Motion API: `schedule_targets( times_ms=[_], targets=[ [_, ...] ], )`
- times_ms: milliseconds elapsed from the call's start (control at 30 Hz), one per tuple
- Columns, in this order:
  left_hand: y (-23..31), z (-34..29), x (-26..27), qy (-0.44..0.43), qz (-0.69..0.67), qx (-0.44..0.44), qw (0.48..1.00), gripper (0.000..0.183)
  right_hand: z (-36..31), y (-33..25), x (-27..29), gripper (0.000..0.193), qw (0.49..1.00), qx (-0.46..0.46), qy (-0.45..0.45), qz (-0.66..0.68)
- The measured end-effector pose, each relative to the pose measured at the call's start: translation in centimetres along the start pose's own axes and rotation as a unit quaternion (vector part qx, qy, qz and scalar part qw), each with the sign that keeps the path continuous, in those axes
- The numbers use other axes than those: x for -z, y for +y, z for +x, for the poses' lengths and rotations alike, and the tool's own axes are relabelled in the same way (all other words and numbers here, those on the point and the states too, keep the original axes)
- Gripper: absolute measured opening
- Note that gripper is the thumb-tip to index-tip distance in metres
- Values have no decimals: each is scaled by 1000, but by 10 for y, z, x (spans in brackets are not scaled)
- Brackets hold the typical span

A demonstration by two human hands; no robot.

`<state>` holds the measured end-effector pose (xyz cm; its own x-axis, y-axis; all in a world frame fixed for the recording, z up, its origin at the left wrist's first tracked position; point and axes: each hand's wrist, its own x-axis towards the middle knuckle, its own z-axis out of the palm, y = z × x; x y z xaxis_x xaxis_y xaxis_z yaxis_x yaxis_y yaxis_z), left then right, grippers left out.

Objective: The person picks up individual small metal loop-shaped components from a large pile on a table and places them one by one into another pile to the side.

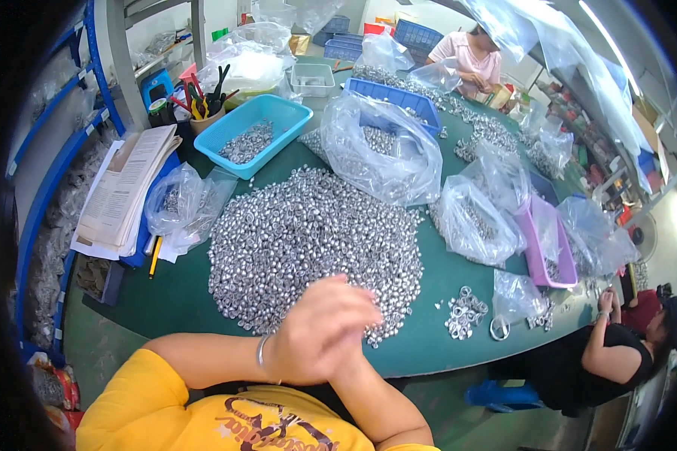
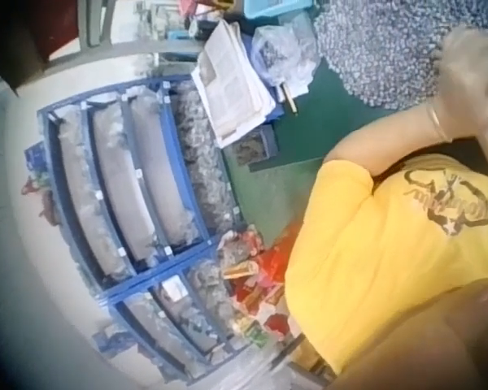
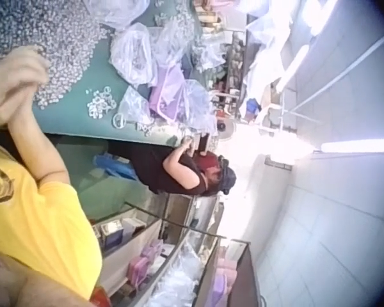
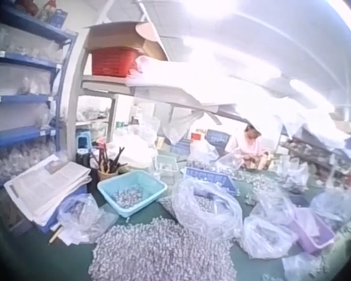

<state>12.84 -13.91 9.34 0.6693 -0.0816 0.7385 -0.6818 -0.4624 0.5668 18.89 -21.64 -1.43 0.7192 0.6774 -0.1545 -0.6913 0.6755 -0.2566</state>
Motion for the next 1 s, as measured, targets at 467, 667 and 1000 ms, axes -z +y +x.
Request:
schedule_targets(
  times_ms=[467, 667, 1000],
  targets=[
    [77, 54, 111, -292, -286, -128, 904, 10, 233, -170, -118, 29, 943, 179, 159, -231],
    [76, 39, 156, -366, -158, -215, 892, 15, 241, -150, -119, 50, 802, 193, 259, -502],
    [-3, -39, 120, -233, 161, 61, 957, 21, 20, -117, -66, 12, 499, 275, -50, -820]
  ],
)
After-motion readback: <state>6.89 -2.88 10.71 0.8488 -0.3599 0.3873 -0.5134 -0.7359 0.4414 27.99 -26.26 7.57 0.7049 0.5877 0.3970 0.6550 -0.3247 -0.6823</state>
